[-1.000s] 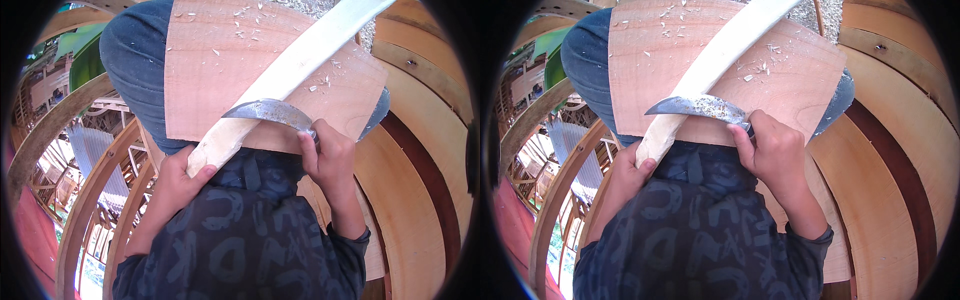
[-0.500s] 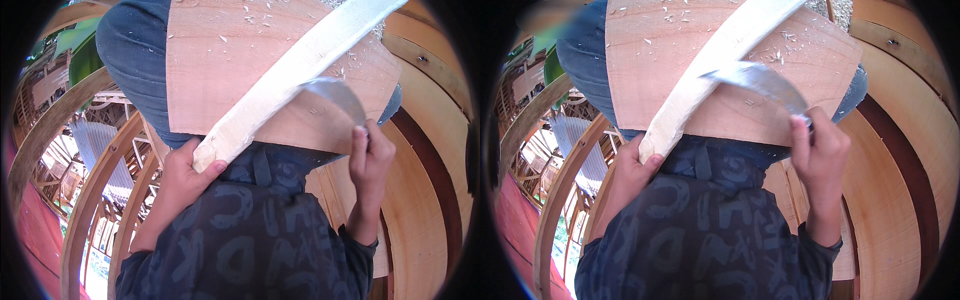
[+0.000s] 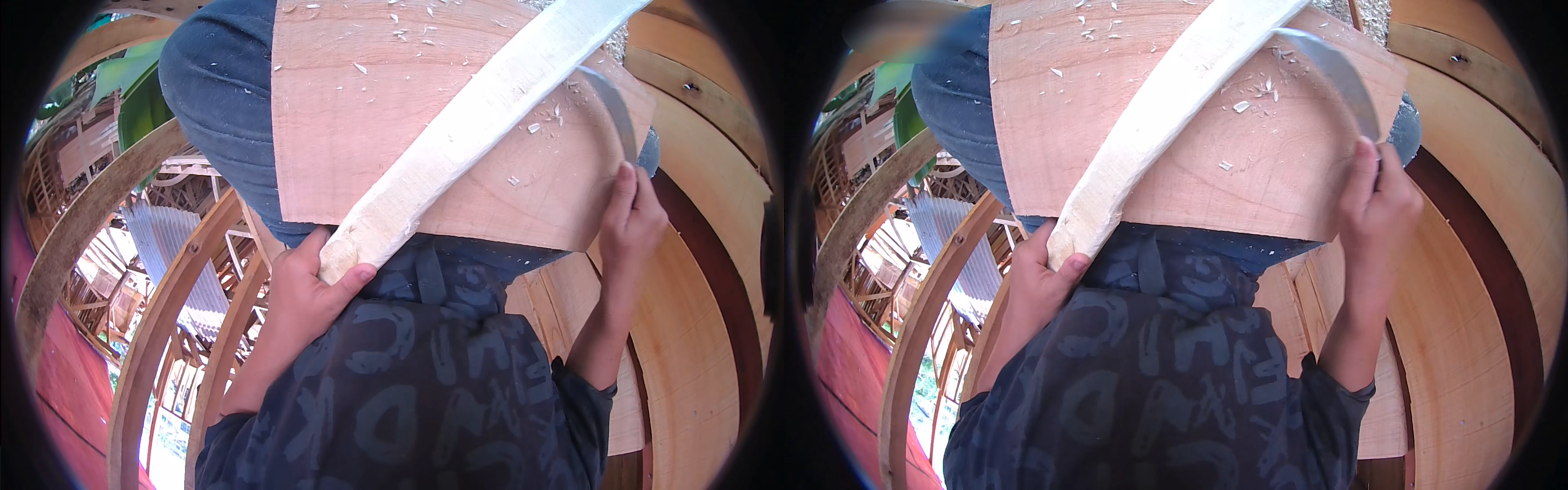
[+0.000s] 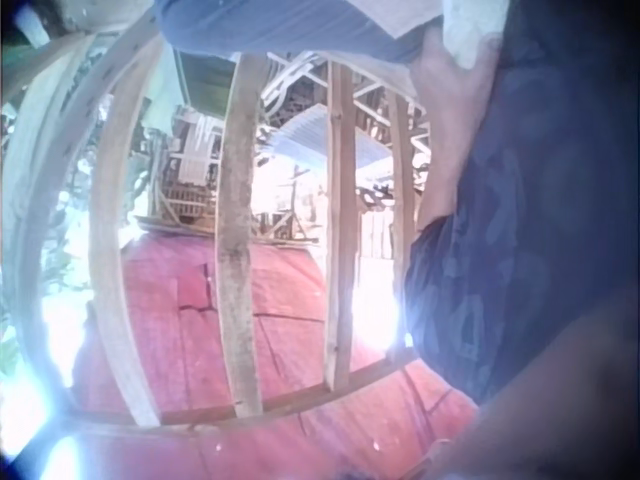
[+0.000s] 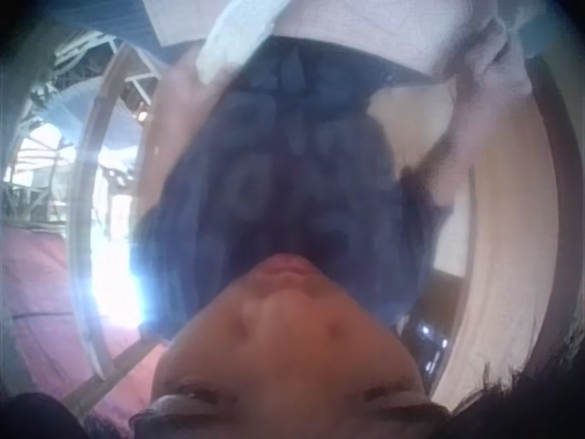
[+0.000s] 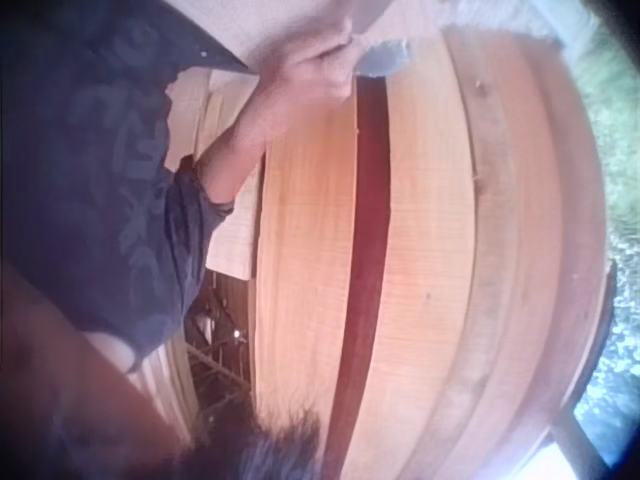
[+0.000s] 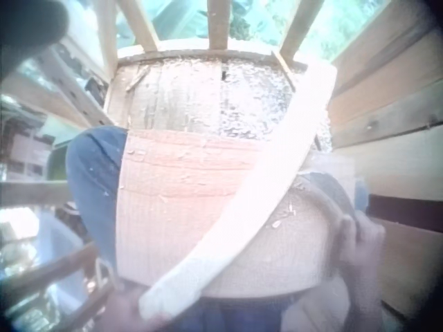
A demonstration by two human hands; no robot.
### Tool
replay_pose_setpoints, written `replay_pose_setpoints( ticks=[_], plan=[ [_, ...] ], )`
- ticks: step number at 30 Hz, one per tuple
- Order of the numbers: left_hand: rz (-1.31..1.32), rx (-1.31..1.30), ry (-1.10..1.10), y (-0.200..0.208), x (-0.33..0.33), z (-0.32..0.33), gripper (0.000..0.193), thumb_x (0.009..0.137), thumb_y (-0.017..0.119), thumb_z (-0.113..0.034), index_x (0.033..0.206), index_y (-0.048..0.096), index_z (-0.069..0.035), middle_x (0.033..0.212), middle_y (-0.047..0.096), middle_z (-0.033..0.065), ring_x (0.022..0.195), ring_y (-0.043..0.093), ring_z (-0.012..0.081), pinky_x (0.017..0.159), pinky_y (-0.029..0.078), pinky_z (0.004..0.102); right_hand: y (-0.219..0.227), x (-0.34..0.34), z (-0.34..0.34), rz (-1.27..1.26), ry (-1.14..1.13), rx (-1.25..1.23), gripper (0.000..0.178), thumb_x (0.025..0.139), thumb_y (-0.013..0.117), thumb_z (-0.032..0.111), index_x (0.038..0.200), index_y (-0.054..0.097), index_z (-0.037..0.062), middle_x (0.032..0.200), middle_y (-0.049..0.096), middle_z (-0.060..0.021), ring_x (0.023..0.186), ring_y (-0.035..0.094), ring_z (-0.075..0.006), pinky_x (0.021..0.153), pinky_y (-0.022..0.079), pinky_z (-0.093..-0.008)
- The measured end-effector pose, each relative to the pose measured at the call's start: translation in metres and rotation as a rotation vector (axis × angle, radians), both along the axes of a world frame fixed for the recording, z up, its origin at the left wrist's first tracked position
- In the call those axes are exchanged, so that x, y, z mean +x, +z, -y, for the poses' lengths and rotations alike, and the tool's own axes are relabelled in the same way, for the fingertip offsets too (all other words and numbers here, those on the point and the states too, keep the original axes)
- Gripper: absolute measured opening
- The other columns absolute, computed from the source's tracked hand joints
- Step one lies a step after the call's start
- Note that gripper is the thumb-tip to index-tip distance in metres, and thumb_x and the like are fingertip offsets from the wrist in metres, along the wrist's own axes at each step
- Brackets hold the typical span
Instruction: The person sits on the floor of a wooden structure and uses a curved knife to shave and shape a long, thin piece of light-colored wood. They hold the wood on their lap and repeatedly scrape the surface to remove thin shavings, refining the piece's profile.
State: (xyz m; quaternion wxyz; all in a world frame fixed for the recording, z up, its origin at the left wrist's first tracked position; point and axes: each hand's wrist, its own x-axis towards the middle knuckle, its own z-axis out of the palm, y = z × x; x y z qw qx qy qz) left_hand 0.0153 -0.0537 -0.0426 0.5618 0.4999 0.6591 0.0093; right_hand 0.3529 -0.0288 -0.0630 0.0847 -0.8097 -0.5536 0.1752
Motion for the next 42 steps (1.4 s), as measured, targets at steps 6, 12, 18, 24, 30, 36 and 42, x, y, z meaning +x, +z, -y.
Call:
replay_pose_setpoints(
  ticks=[6, 12, 18, 24, 30, 36, 42],
  plan=[
    [0.028, -0.042, 0.034, -0.001, 0.001, -0.001, 0.051, 0.080, 0.073, -0.045, 0.090, 0.060, 0.003, 0.071, 0.064, 0.0167, 0.067, 0.066, 0.0254, 0.062, 0.049, 0.0338, 0.028, -0.027, 0.012, -0.178, 0.186, -0.070, 0.027, 0.091, 0.062, 0.022, 0.077, 0.055, 0.0013, 0.058, 0.051, -0.0144, 0.048, 0.052, -0.0286, 0.047, 0.041, -0.0342],
    [0.004, 0.014, 0.040, 0.000, 0.001, 0.001, 0.052, 0.079, 0.074, -0.045, 0.091, 0.060, 0.003, 0.070, 0.064, 0.0163, 0.064, 0.066, 0.0256, 0.060, 0.048, 0.0333, 0.015, -0.071, 0.034, -0.308, 0.356, -0.136, 0.028, 0.086, 0.069, 0.026, 0.077, 0.054, 0.0046, 0.061, 0.054, -0.0110, 0.052, 0.057, -0.0283, 0.047, 0.043, -0.0369],
    [-0.019, 0.053, 0.012, -0.001, 0.002, 0.001, 0.052, 0.078, 0.075, -0.046, 0.086, 0.059, 0.003, 0.068, 0.063, 0.0177, 0.063, 0.066, 0.0295, 0.058, 0.048, 0.0350, 0.002, -0.029, 0.013, -0.066, 0.151, -0.015, 0.029, 0.090, 0.063, 0.024, 0.074, 0.052, 0.0031, 0.058, 0.051, -0.0142, 0.049, 0.053, -0.0291, 0.046, 0.040, -0.0364],
    [-0.045, -0.004, -0.026, 0.004, 0.003, -0.005, 0.049, 0.078, 0.075, -0.044, 0.090, 0.062, 0.001, 0.070, 0.064, 0.0172, 0.065, 0.067, 0.0291, 0.059, 0.048, 0.0349, 0.034, -0.026, 0.013, -0.135, 0.151, -0.111, 0.029, 0.091, 0.062, 0.023, 0.072, 0.052, 0.0025, 0.055, 0.049, -0.0142, 0.047, 0.051, -0.0292, 0.045, 0.039, -0.0356],
    [-0.023, 0.011, 0.067, 0.004, 0.005, -0.003, 0.048, 0.077, 0.077, -0.043, 0.096, 0.065, 0.000, 0.069, 0.066, 0.0147, 0.064, 0.068, 0.0262, 0.059, 0.049, 0.0334, 0.022, -0.065, 0.033, -0.256, 0.424, -0.175, 0.028, 0.085, 0.069, 0.029, 0.077, 0.054, 0.0063, 0.062, 0.055, -0.0096, 0.051, 0.056, -0.0269, 0.046, 0.042, -0.0369],
    [-0.047, 0.068, 0.016, 0.002, 0.007, -0.005, 0.048, 0.076, 0.078, -0.043, 0.093, 0.066, 0.000, 0.067, 0.066, 0.0144, 0.064, 0.068, 0.0265, 0.059, 0.049, 0.0325, 0.015, -0.060, 0.029, -0.108, 0.413, -0.090, 0.026, 0.089, 0.065, 0.028, 0.078, 0.054, 0.0065, 0.060, 0.054, -0.0109, 0.050, 0.056, -0.0278, 0.046, 0.042, -0.0372],
    [-0.049, 0.001, 0.026, 0.000, -0.002, 0.001, 0.047, 0.076, 0.079, -0.041, 0.093, 0.066, 0.000, 0.069, 0.067, 0.0144, 0.065, 0.068, 0.0249, 0.060, 0.050, 0.0325, 0.013, 0.001, 0.008, 0.010, 0.038, 0.049, 0.032, 0.098, 0.049, 0.020, 0.073, 0.049, 0.0007, 0.054, 0.039, -0.0117, 0.045, 0.040, -0.0213, 0.046, 0.033, -0.0316]
  ],
)
